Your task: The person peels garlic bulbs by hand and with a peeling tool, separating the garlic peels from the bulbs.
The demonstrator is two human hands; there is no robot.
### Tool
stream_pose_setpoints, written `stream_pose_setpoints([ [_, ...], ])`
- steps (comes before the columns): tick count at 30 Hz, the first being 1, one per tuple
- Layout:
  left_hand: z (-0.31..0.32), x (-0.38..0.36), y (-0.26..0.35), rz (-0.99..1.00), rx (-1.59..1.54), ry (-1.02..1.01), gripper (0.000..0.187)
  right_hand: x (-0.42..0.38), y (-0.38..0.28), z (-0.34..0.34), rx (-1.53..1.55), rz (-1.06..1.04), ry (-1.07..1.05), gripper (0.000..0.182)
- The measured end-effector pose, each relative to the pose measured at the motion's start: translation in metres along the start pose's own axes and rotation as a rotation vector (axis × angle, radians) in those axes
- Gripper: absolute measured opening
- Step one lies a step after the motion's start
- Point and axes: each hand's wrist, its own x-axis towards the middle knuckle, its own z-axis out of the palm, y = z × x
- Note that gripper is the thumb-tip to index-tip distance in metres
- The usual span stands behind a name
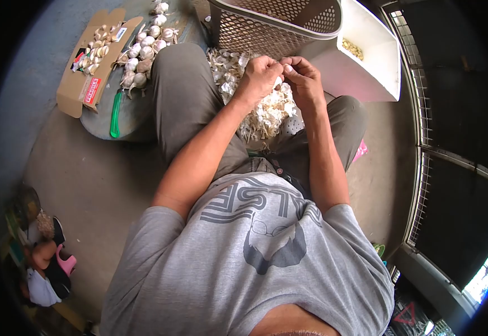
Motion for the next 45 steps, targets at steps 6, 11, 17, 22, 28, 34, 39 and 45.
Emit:
stream_pose_setpoints([
  [6, 0.004, 0.001, -0.006, -0.010, 0.034, -0.057, 0.022, 0.007, 0.012, -0.009, 0.268, 0.050, -0.040, 0.014],
  [11, 0.005, -0.001, -0.005, -0.027, 0.042, -0.062, 0.019, 0.008, 0.017, -0.012, 0.392, 0.086, -0.033, 0.015],
  [17, 0.005, -0.006, -0.008, -0.010, 0.088, -0.142, 0.018, 0.015, 0.020, -0.025, 0.490, 0.076, 0.105, 0.011],
  [22, 0.008, -0.016, 0.000, 0.116, 0.536, -0.162, 0.021, 0.012, 0.006, -0.028, 0.455, 0.105, 0.192, 0.011],
  [28, 0.011, -0.015, 0.008, 0.247, 0.480, 0.029, 0.017, 0.012, 0.010, -0.019, -0.007, -0.112, 0.083, 0.019],
  [34, 0.005, -0.011, 0.003, 0.220, 0.452, 0.021, 0.013, 0.007, 0.011, -0.008, 0.210, 0.041, -0.029, 0.023],
  [39, 0.010, -0.015, 0.006, 0.276, 0.469, 0.078, 0.014, 0.008, 0.018, -0.005, 0.340, 0.115, 0.032, 0.028],
  [45, 0.012, -0.013, 0.007, 0.267, 0.513, 0.111, 0.015, 0.003, 0.014, 0.011, 0.080, 0.028, 0.050, 0.034],
])
